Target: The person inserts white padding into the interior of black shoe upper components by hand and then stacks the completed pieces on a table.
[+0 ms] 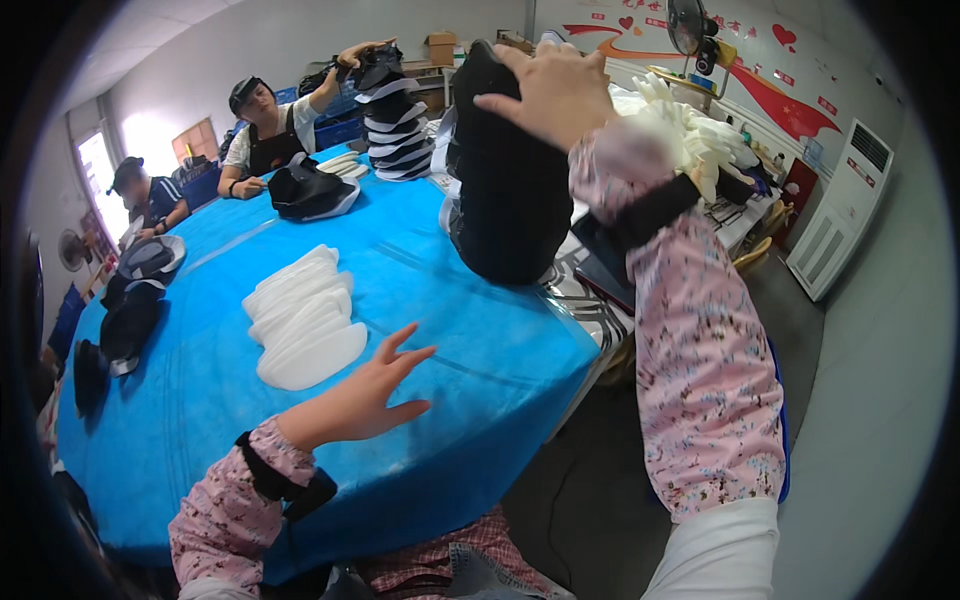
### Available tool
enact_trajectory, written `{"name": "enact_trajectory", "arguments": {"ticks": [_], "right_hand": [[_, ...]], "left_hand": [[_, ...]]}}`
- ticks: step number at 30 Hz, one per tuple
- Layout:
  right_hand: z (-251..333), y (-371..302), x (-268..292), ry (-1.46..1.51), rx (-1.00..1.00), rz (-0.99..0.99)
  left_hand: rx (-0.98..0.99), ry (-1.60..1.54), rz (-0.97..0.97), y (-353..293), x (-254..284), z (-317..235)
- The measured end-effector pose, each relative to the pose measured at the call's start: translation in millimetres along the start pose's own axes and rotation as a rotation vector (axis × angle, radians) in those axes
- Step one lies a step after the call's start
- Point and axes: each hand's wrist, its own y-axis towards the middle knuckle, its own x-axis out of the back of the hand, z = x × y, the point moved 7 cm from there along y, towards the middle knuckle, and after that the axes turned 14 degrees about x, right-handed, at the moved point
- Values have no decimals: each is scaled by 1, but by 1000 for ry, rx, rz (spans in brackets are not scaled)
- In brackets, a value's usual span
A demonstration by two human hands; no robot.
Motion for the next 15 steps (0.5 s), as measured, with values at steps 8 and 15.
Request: {"name": "enact_trajectory", "arguments": {"ticks": [8,15], "right_hand": [[-25,-19,-69,189,-77,134],[7,-21,-68,-47,17,186]], "left_hand": [[301,-147,-146,-64,26,114],[503,-20,-379,-163,49,193]]}}
